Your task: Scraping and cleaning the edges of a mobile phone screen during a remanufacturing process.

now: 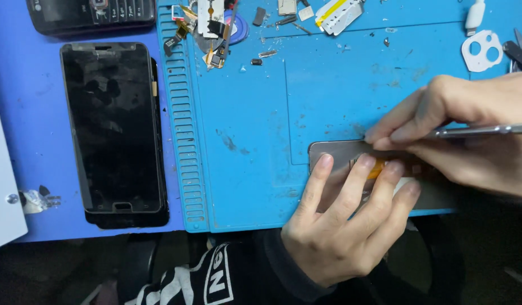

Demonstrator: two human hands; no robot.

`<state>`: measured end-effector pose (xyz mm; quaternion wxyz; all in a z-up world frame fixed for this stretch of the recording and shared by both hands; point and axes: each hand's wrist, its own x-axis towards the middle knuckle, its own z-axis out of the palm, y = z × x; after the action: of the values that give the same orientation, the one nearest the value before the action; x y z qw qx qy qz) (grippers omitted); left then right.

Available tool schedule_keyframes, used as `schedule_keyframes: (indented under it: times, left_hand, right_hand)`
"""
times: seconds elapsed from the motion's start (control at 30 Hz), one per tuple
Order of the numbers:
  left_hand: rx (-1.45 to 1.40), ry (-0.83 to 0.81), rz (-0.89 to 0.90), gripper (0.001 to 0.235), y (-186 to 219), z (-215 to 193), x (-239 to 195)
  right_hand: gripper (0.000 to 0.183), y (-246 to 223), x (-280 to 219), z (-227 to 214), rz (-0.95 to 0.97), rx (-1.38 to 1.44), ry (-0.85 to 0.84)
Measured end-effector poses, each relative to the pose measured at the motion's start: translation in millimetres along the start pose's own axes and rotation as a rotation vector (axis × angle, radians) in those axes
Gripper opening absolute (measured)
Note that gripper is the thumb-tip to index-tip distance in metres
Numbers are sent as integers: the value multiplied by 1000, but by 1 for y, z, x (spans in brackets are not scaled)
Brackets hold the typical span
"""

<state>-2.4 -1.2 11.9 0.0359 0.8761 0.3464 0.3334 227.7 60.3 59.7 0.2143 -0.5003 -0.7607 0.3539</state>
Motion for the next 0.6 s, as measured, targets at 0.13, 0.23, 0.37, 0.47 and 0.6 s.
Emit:
schedule_keyframes:
  times: [0.13, 0.23, 0.37, 0.47, 0.6]
  left_hand:
    - [2, 26, -37, 26, 0, 3, -2]
    - [19, 23, -29, 25, -3, 3, -3]
    - [39, 45, -41, 27, -2, 5, -4]
    - [47, 50, -64, 26, -4, 5, -8]
    - [35, 39, -45, 27, -5, 4, -5]
  right_hand:
    - [16, 13, -4, 2, -12, -60, -106]
    - [17, 16, -2, 9, 55, 97, 33]
    - [17, -2, 11, 10, -19, 15, -71]
    - [17, 13, 4, 12, 15, 44, -65]
    - [17, -3, 18, 17, -9, 126, -40]
